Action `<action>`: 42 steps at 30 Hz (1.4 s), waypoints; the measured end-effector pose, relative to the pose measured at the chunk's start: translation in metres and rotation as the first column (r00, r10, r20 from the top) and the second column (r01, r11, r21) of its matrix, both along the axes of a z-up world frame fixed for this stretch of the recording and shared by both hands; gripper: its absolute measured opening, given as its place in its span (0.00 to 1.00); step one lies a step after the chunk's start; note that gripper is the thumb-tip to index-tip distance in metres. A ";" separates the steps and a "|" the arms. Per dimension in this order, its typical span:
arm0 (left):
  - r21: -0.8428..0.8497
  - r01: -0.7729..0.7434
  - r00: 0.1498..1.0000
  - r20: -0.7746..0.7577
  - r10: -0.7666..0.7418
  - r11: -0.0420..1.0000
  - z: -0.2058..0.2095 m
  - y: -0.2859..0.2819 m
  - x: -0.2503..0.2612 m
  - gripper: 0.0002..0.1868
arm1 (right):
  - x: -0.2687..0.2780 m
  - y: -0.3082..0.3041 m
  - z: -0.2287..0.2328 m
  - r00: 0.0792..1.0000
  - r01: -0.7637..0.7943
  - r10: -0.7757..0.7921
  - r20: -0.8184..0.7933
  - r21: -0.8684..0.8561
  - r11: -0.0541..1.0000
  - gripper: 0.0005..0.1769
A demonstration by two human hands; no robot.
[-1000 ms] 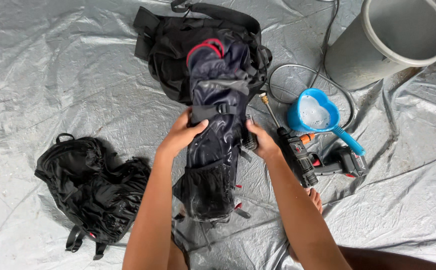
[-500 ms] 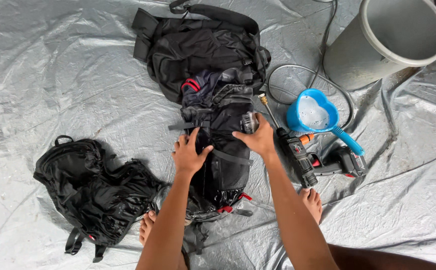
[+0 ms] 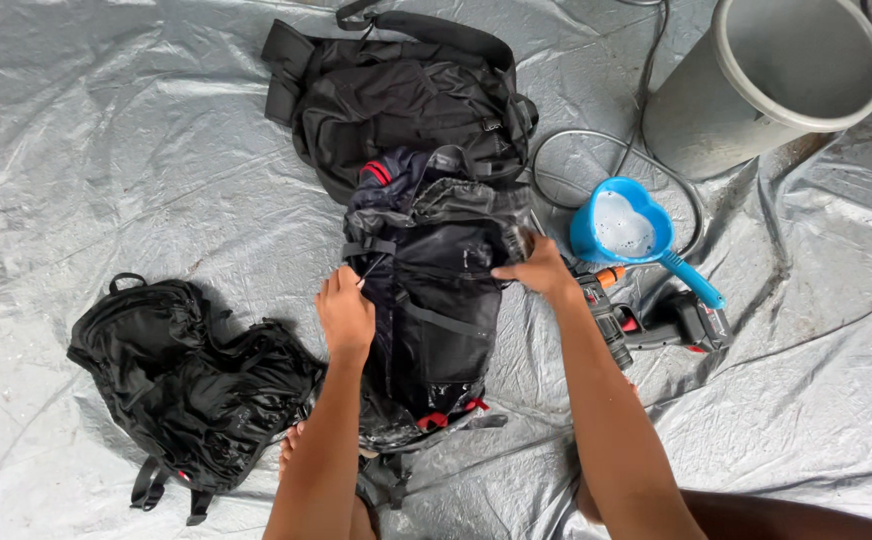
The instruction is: The person scrubs the back panel of a backpack with a brush and soapy water, then flips it over to scrub the front. They work on a tarp with a bucket and funnel nearby.
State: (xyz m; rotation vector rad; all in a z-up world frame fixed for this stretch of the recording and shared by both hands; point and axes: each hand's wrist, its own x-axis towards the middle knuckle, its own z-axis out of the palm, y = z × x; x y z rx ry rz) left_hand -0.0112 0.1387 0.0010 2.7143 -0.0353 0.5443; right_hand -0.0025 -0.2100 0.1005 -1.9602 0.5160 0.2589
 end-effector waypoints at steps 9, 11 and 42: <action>0.034 0.220 0.974 0.055 -0.221 0.975 0.020 -0.008 -0.017 0.38 | -0.023 0.019 -0.073 0.899 0.402 -0.257 0.353 -0.438 0.804 0.51; 0.018 0.340 0.932 -0.144 -0.334 0.940 0.028 -0.009 -0.030 0.42 | -0.034 0.034 -0.093 0.950 0.302 -0.261 0.173 -0.294 0.907 0.56; 0.205 0.362 0.913 -0.273 -0.302 0.909 0.006 -0.058 -0.066 0.71 | -0.096 0.077 -0.094 0.881 -0.071 0.412 0.233 -0.796 0.601 0.43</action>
